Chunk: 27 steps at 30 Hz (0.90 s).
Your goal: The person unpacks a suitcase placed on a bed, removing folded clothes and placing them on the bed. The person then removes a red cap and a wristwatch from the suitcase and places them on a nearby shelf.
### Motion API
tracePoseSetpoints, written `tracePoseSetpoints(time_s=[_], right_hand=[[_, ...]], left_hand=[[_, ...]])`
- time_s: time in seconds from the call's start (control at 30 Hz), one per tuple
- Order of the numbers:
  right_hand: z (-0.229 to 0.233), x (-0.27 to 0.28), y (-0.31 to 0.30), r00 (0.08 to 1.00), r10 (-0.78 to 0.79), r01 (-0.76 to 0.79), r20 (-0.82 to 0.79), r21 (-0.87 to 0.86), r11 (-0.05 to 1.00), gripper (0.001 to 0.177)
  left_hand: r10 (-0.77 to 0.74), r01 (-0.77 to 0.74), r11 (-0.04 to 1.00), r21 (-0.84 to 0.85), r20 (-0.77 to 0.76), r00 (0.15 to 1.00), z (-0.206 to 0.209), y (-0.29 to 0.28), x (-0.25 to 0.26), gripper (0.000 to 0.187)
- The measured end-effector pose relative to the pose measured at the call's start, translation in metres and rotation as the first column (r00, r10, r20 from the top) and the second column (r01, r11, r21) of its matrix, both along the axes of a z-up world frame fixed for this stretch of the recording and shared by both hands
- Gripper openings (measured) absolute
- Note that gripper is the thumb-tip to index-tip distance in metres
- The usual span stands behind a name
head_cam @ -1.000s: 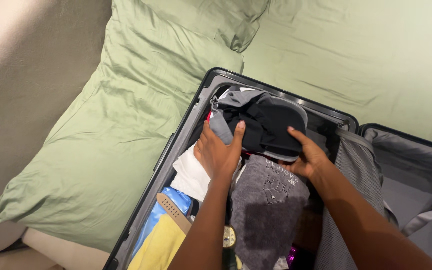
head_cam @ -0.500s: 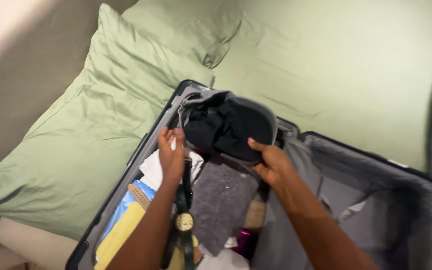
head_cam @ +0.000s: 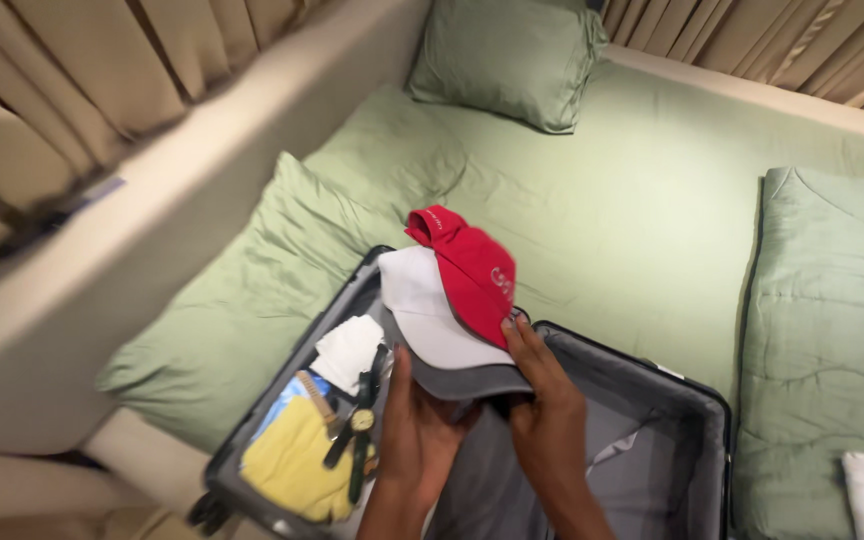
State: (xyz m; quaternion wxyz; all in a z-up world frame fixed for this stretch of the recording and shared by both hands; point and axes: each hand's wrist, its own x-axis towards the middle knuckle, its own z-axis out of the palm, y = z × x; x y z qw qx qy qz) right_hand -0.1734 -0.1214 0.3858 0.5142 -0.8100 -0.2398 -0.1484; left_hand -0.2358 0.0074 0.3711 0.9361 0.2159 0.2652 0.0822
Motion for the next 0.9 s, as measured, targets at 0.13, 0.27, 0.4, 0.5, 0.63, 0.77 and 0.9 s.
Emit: tracePoseSetpoints(time_s=[0.13,0.27,0.4,0.5,0.63,0.77,0.9], right_hand=[[0.085,-0.053,-0.048,0.998,-0.026,0.030,0.051,-0.077,0.997,0.092],[0.160,-0.096,-0.103,0.982,0.040,-0.014,0.186,-0.138,0.990,0.096],[0.218,-0.142,-0.157,0.964,0.165,-0.118,0.210,-0.221,0.968,0.095],[0.252,-0.166,-0.193,0.931,0.333,-0.283,0.149,-0.278,0.918,0.098],[0.287,-0.196,-0.221,0.860,0.510,-0.502,0.020,-0.149,0.852,0.096],[0.312,-0.205,-0.217,0.965,0.257,-0.259,-0.041,-0.034,0.965,0.090],[0.314,-0.212,-0.196,0.981,0.015,0.019,0.191,-0.180,0.983,0.088]], left_hand=[[-0.097,0.098,0.995,-0.007,0.053,0.994,0.079,-0.027,-0.012,0.058],[-0.059,0.076,0.994,-0.082,0.198,0.978,0.125,-0.074,-0.054,0.046],[-0.055,0.083,0.993,-0.086,0.290,0.955,0.161,-0.112,-0.101,0.048],[-0.053,0.116,0.984,-0.135,0.399,0.915,0.182,-0.138,-0.136,0.049],[-0.063,0.074,0.997,-0.017,0.360,0.931,0.210,-0.154,-0.156,0.049],[-0.127,0.097,0.991,0.089,0.446,0.886,0.227,-0.160,-0.170,0.048],[-0.251,0.174,0.963,0.204,0.459,0.852,0.241,-0.158,-0.183,0.046]])
